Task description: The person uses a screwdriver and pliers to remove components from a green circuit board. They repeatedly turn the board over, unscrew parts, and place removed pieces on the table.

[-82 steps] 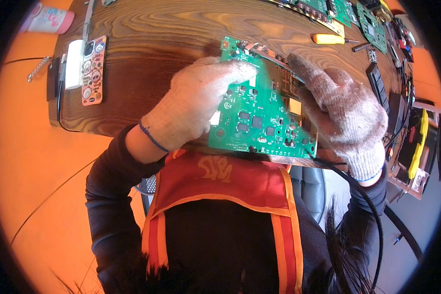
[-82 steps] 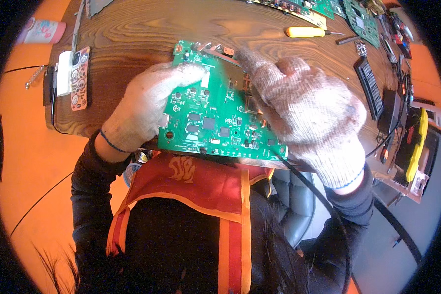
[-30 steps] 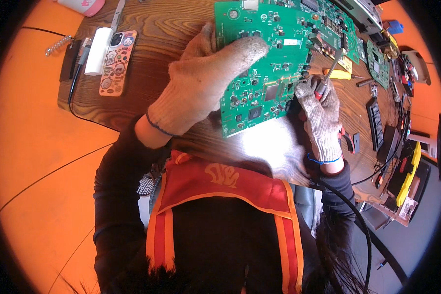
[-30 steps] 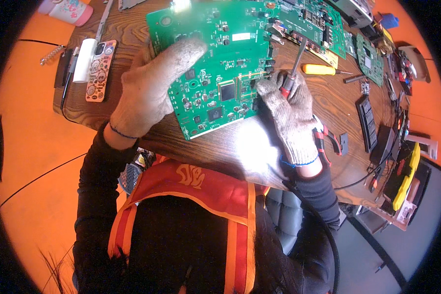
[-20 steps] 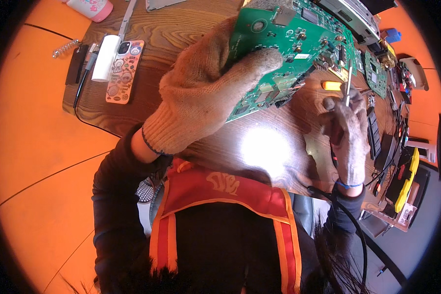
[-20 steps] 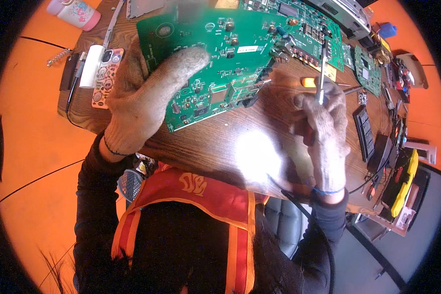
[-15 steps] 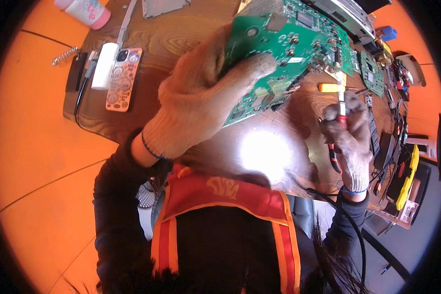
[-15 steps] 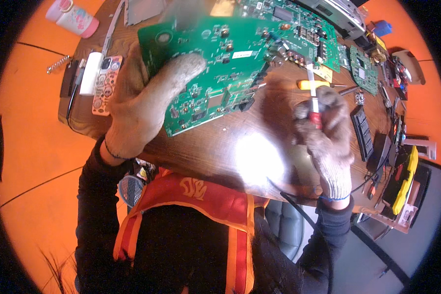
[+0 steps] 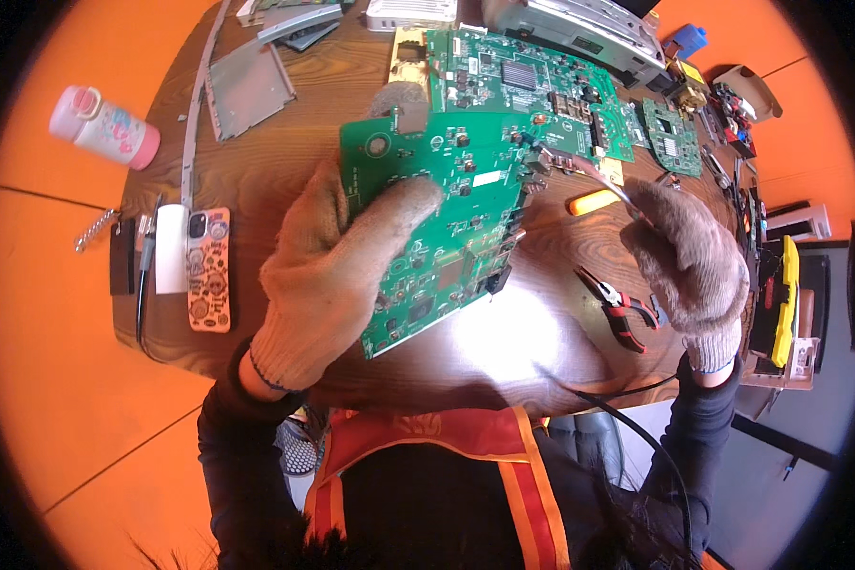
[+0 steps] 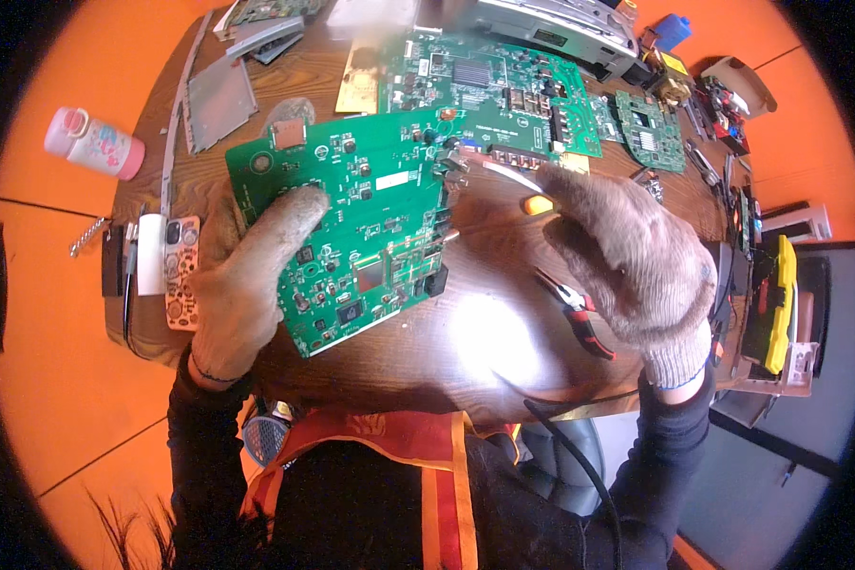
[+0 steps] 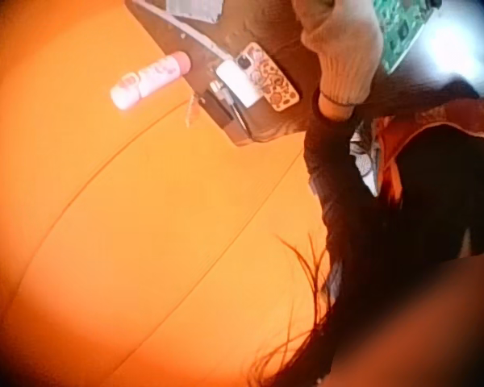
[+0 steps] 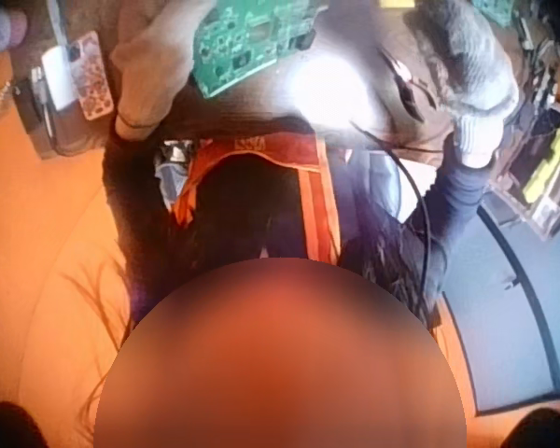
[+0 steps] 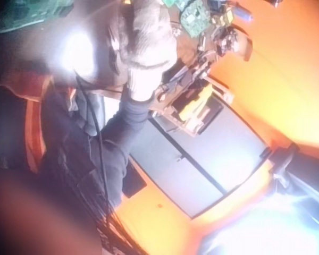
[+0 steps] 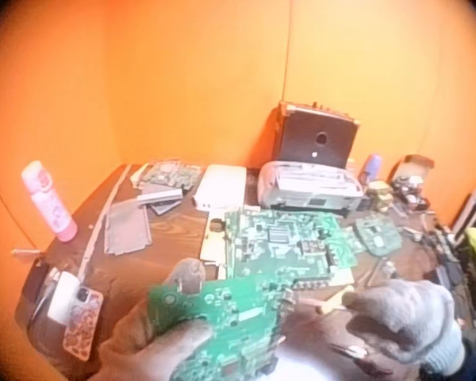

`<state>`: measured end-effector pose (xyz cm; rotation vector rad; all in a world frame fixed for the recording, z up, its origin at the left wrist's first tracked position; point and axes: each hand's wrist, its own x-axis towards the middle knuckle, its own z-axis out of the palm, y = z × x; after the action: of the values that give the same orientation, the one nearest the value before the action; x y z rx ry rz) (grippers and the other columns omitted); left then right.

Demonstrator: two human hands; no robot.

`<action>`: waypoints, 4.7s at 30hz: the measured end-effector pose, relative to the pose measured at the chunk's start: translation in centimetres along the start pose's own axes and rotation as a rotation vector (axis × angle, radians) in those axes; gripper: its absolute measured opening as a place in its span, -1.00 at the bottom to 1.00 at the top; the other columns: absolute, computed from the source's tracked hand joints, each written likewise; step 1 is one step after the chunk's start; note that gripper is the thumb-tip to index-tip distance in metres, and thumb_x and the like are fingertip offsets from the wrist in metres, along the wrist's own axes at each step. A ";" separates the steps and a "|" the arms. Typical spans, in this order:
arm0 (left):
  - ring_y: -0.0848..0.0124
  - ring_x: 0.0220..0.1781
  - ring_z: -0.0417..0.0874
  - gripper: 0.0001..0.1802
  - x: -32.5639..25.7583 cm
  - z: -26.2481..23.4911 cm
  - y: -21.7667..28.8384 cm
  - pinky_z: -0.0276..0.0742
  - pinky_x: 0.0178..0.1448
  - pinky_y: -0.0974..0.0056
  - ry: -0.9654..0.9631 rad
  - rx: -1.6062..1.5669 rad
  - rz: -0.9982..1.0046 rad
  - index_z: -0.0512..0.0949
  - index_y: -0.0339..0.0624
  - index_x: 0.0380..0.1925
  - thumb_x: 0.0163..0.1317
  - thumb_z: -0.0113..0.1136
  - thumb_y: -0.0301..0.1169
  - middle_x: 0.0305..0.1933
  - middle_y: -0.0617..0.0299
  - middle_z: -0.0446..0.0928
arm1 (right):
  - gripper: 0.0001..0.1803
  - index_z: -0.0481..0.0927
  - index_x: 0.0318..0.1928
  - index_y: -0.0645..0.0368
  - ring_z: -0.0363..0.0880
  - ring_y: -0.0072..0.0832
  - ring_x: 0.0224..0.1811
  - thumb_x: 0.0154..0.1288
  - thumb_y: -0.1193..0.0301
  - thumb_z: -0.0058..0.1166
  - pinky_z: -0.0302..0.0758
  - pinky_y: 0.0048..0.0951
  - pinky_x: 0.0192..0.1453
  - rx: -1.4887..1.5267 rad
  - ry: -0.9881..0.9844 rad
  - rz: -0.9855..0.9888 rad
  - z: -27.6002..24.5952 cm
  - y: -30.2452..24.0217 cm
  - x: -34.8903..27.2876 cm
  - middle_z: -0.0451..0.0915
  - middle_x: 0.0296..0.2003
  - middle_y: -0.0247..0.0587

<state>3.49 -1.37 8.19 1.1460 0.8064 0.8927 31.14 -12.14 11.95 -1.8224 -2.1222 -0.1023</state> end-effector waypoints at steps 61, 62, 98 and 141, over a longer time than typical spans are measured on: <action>0.16 0.42 0.47 -0.41 -4.6 2.2 -1.5 0.39 0.50 0.05 -0.032 0.395 0.321 0.21 -0.33 0.48 0.48 0.03 -0.56 0.39 -0.04 0.44 | -0.65 0.67 0.05 -0.06 0.72 -0.16 -0.37 0.26 0.24 0.27 0.60 -0.21 -0.32 -0.276 -0.121 0.022 -4.4 -7.5 2.7 0.69 -0.39 -0.16; 0.17 0.41 0.48 -0.41 -4.5 2.2 -1.5 0.39 0.50 0.06 -0.028 0.366 0.326 0.22 -0.34 0.47 0.47 0.05 -0.58 0.38 -0.03 0.45 | -0.65 0.68 0.05 -0.03 0.72 -0.16 -0.37 0.26 0.25 0.28 0.60 -0.22 -0.32 -0.205 -0.242 0.147 -4.9 -7.6 2.8 0.69 -0.40 -0.15; 0.57 -0.16 0.53 -0.72 0.6 -3.0 -2.3 0.48 -0.06 0.42 0.378 0.025 0.190 0.59 -0.25 0.03 0.38 0.24 -0.39 -0.13 0.34 0.61 | -0.57 0.51 0.22 0.07 0.69 -0.26 -0.37 0.41 0.25 0.11 0.64 -0.27 -0.42 -0.167 0.004 -0.152 8.6 -4.9 4.9 0.61 -0.36 -0.14; 0.60 -0.16 0.59 -0.74 4.0 -9.2 -8.0 0.59 -0.05 0.46 -0.020 -0.238 -0.387 0.63 -0.18 -0.02 0.45 0.20 -0.26 -0.11 0.40 0.62 | -0.54 0.59 0.02 0.39 0.49 -0.59 -0.68 0.34 0.22 0.26 0.31 -0.60 -0.63 1.325 -0.420 0.829 2.7 -4.4 -2.6 0.59 -0.63 -0.24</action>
<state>-1.58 4.59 -1.96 0.7557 0.8447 0.6323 26.63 -14.62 9.34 -1.6041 -0.8493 1.5431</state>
